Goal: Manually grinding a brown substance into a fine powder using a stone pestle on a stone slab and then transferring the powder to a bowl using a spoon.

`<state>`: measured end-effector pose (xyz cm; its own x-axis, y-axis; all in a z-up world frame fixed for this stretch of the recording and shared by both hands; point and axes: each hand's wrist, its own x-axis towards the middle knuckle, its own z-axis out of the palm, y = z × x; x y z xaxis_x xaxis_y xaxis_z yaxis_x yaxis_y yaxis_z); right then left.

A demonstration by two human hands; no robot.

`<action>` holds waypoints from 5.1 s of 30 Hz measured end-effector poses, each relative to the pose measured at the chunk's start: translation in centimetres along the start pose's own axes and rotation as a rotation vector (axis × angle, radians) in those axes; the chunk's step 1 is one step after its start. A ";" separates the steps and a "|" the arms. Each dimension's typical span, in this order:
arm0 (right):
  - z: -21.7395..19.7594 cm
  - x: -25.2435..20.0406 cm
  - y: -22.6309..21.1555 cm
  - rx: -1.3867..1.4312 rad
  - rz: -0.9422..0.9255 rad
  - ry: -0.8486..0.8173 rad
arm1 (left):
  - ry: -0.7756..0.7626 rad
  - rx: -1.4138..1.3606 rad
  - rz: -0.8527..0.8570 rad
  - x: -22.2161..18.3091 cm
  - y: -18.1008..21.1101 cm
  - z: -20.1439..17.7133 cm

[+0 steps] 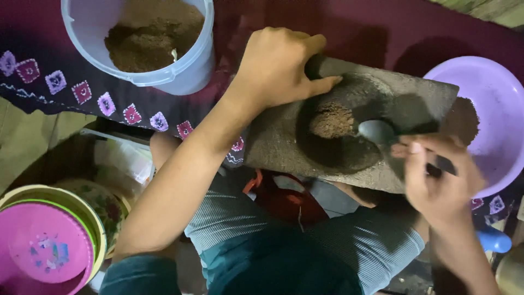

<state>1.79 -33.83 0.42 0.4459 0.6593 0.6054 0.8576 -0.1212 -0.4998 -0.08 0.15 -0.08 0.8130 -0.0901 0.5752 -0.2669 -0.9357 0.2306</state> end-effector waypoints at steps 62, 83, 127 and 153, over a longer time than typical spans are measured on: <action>2.7 2.9 -3.0 -0.346 0.129 -0.082 | -0.003 0.000 -0.015 0.4 0.1 -0.1; 2.3 1.4 -2.4 -0.306 0.162 -0.212 | -0.041 -0.003 -0.052 0.4 0.5 -0.7; 3.1 1.4 -1.2 -0.313 -0.040 -0.009 | -0.019 0.015 -0.030 -0.5 0.8 -0.7; 2.7 2.1 -3.5 -0.132 0.056 0.012 | -0.031 0.001 -0.021 -0.4 1.0 -1.0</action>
<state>-0.92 -30.07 1.76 0.4963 0.6400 0.5865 0.8573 -0.2547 -0.4475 -1.25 -0.40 0.70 0.8341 -0.0812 0.5456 -0.2493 -0.9378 0.2417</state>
